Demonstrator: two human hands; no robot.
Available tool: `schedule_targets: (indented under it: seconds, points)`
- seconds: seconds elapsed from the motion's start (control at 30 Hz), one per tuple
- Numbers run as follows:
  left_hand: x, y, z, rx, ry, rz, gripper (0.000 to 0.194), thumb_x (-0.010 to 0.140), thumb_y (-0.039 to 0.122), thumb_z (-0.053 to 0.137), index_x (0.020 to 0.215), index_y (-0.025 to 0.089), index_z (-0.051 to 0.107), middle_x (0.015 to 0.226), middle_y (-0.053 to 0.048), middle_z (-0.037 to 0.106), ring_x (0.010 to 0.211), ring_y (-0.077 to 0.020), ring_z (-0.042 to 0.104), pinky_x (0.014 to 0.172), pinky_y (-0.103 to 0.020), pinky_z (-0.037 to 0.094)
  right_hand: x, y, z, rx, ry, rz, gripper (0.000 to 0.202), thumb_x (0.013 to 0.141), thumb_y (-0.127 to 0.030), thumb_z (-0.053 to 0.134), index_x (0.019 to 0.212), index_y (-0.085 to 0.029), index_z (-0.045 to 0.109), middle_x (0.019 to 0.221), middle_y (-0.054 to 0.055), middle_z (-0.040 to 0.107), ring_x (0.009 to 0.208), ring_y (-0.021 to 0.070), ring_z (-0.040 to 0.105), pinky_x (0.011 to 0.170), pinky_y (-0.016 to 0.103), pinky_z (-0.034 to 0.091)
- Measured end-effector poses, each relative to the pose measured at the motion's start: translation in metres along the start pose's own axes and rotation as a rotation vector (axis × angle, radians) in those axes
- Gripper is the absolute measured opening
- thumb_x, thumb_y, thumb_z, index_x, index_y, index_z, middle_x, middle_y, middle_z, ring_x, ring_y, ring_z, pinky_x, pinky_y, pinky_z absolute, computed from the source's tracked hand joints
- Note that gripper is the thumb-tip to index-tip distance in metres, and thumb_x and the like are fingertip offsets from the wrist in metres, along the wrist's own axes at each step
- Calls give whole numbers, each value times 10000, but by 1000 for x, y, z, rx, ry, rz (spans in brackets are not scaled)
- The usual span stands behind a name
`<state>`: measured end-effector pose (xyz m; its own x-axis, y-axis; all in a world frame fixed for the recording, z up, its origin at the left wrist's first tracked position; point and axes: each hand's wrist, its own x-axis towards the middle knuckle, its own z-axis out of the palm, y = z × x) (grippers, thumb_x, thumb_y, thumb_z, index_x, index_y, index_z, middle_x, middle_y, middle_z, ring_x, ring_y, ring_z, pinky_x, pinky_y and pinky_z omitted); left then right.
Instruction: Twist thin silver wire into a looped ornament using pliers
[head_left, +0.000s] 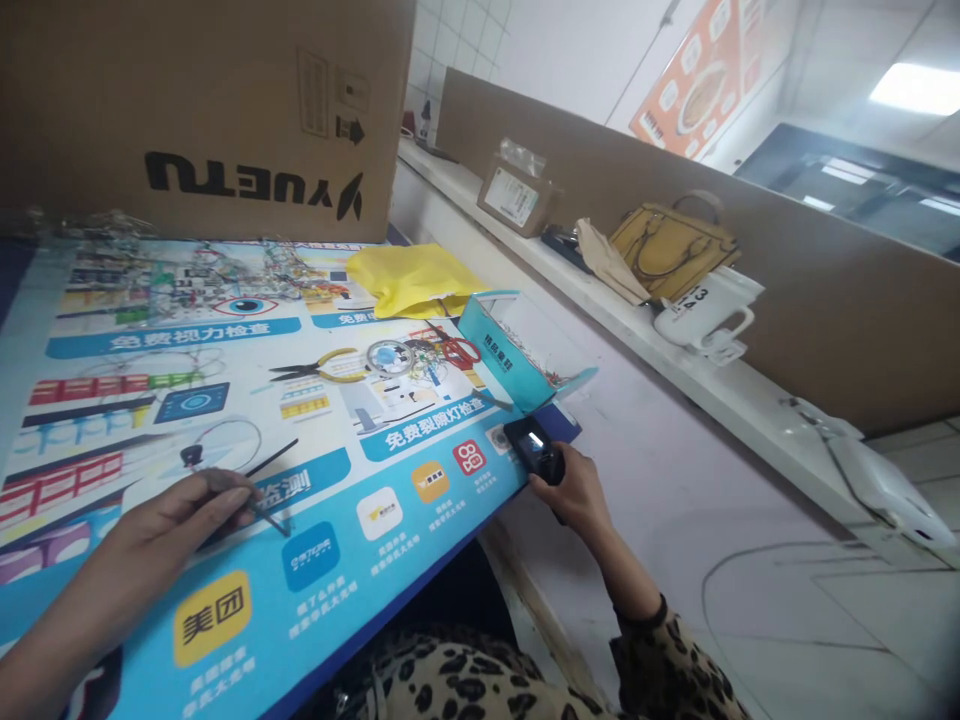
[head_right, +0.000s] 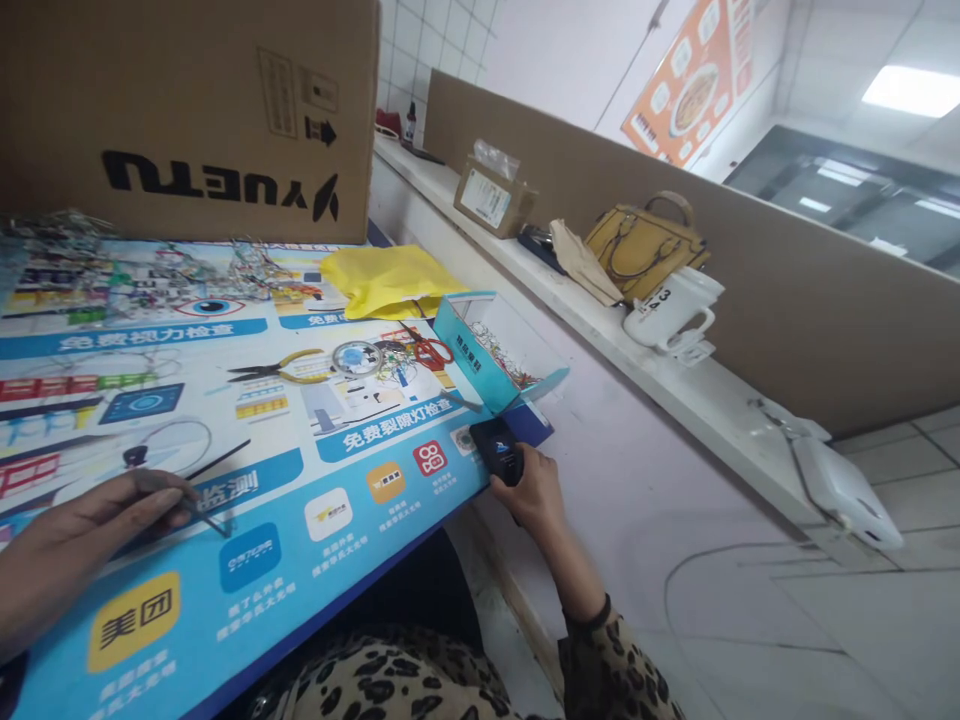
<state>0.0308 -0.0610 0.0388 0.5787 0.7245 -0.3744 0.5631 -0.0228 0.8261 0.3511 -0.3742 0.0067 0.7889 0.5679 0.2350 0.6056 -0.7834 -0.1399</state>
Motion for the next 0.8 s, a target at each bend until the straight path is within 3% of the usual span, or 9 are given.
schedule_targets:
  seconds: [0.17, 0.37, 0.67, 0.8]
  points:
    - [-2, 4, -1, 40, 15, 14, 540, 506, 667, 530, 794, 216, 604, 888, -40, 670, 913, -249, 590, 831, -332, 434, 0, -9, -6, -11, -21, 34, 570, 643, -466, 586, 1107, -142, 517, 965, 107, 603, 911, 266, 523, 773, 378, 427]
    - [1, -2, -2, 27, -13, 24, 544, 522, 687, 538, 792, 220, 610, 846, -40, 671, 871, -244, 598, 803, -329, 453, -13, -42, -7, 60, -5, -41, 562, 654, -451, 600, 1134, -180, 492, 995, 90, 589, 952, 276, 505, 783, 402, 436]
    - [4, -4, -1, 19, -33, 36, 445, 593, 582, 532, 818, 202, 587, 836, -34, 647, 858, -217, 581, 777, -289, 450, -4, -93, 17, 57, 56, -159, 576, 684, -417, 600, 1173, -138, 477, 1150, 153, 549, 988, 314, 482, 843, 467, 405]
    - [5, -5, 0, -11, -31, 21, 450, 576, 589, 544, 801, 202, 588, 828, -39, 647, 848, -220, 582, 766, -294, 463, -3, -91, 18, 112, 49, -183, 628, 727, -486, 580, 1242, -158, 435, 1201, 150, 539, 1043, 334, 488, 868, 526, 374]
